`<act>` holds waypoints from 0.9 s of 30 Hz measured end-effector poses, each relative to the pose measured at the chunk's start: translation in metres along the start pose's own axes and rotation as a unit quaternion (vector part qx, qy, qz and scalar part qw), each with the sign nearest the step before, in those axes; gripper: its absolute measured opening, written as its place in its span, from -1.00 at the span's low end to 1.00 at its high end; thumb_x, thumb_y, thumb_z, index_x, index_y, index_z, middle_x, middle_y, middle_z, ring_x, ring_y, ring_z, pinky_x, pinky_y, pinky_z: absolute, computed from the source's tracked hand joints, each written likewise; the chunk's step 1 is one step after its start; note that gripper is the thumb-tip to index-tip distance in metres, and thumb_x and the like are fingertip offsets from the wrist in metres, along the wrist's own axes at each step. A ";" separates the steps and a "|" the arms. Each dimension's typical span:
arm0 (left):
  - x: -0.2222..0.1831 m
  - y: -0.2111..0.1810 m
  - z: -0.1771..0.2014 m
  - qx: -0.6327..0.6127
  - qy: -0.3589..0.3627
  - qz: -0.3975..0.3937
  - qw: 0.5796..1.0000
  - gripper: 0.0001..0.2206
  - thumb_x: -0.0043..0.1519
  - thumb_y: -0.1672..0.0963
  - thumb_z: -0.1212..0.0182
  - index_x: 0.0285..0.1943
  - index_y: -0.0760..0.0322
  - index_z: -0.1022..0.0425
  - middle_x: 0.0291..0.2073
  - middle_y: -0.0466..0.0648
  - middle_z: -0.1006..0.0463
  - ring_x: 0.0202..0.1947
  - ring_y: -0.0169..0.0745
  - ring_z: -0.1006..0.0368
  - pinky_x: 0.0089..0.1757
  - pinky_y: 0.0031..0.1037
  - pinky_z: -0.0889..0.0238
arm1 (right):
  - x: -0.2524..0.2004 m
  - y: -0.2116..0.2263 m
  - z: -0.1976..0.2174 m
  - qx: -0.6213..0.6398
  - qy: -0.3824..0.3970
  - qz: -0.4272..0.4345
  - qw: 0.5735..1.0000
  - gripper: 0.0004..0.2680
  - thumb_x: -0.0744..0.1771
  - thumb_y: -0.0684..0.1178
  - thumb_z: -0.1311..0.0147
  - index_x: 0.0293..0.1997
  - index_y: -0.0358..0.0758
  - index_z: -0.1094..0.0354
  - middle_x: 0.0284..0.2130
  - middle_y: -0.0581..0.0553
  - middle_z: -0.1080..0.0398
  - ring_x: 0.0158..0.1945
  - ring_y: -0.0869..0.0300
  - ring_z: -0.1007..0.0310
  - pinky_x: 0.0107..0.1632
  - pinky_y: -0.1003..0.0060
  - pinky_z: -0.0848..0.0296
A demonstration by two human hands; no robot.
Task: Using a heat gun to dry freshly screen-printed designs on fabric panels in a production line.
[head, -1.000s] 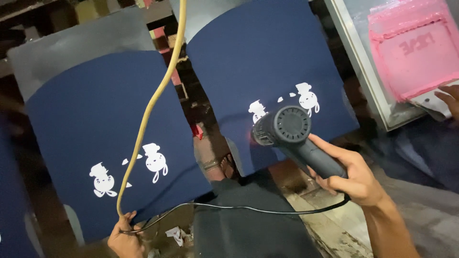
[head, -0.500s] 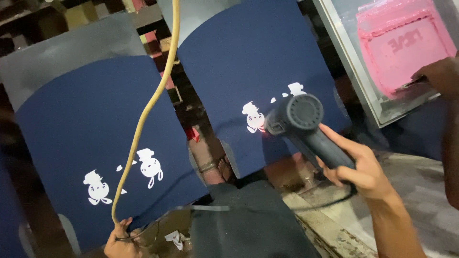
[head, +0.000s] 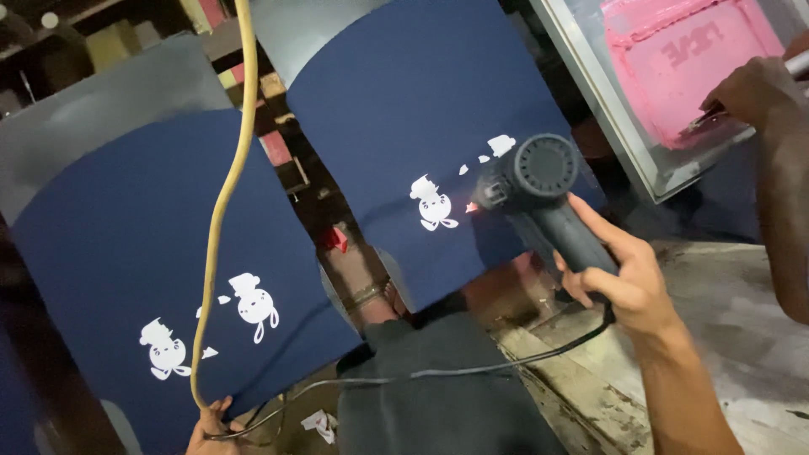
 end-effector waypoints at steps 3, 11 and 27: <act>0.008 0.007 -0.008 0.079 -0.190 -0.078 0.975 -0.59 0.59 -0.05 -0.09 -0.04 0.44 -0.47 -0.02 0.15 -0.62 -0.48 -0.09 -0.48 -0.46 -0.40 -0.38 | -0.006 0.000 0.010 -0.039 -0.016 -0.023 0.999 -0.25 0.08 -0.42 0.09 0.53 -0.24 -0.09 -0.52 -0.36 -0.26 -0.65 0.11 -0.12 -0.55 0.30 -0.14; -0.036 -0.021 -0.056 0.087 -0.171 -0.166 0.967 -0.64 0.61 0.00 -0.07 -0.02 0.42 -0.52 -0.19 0.16 -0.62 -0.20 -0.21 -0.58 -0.17 -0.52 -0.47 | -0.002 -0.007 0.033 -0.034 -0.015 0.038 0.999 -0.29 0.13 -0.39 0.04 0.54 -0.27 -0.03 -0.50 -0.31 -0.28 -0.69 0.18 -0.13 -0.57 0.36 -0.19; -0.119 -0.109 -0.203 0.165 -0.168 -0.059 0.970 -0.65 0.53 0.03 -0.12 -0.10 0.47 -0.58 -0.18 0.19 -0.66 -0.64 -0.30 -0.35 -0.54 -0.61 -0.22 | 0.004 -0.020 0.063 0.059 -0.024 0.037 0.997 -0.29 0.11 -0.41 0.11 0.52 -0.30 -0.03 -0.51 -0.42 -0.26 -0.69 0.12 -0.12 -0.63 0.38 -0.11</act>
Point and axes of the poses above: each hand's wrist, its own x-axis towards the middle knuckle, its own z-axis out of the back of the hand, y = z × x, the point moved 4 cm from there along x, towards the middle knuckle
